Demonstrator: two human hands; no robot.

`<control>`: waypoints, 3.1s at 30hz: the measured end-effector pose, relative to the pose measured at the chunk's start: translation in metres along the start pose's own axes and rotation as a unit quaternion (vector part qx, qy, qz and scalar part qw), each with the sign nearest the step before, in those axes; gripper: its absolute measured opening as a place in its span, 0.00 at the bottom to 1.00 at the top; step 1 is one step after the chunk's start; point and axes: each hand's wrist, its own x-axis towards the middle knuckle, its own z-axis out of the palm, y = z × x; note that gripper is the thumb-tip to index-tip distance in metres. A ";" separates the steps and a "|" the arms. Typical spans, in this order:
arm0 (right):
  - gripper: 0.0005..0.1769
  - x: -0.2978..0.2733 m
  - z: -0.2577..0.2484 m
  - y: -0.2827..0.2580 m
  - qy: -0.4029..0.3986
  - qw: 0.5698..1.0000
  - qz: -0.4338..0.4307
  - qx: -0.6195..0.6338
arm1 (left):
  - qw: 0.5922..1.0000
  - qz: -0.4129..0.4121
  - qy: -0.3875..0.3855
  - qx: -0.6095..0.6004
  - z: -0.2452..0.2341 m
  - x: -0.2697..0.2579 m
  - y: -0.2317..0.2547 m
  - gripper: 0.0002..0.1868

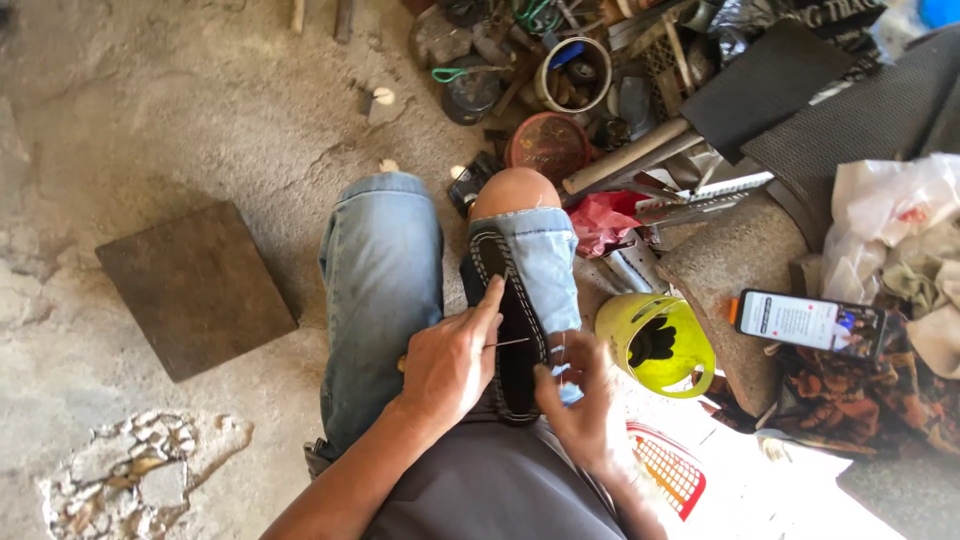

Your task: Hand-stitching a shoe sole with a needle and thread

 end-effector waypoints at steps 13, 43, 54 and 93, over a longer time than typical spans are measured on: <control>0.43 0.028 -0.040 0.045 -0.015 0.848 -0.039 0.528 | 0.995 -0.023 0.006 -0.100 0.008 0.007 0.012 0.23; 0.09 0.088 0.010 0.039 0.100 0.947 0.067 0.299 | 0.969 -0.058 0.045 -0.236 -0.054 0.028 0.006 0.19; 0.12 0.090 0.021 0.026 0.192 0.921 0.130 0.313 | 0.992 -0.044 0.008 -0.118 -0.073 0.008 -0.020 0.21; 0.18 0.096 0.002 -0.010 0.092 0.981 0.091 0.142 | 0.993 0.015 -0.115 0.007 -0.068 0.067 -0.006 0.25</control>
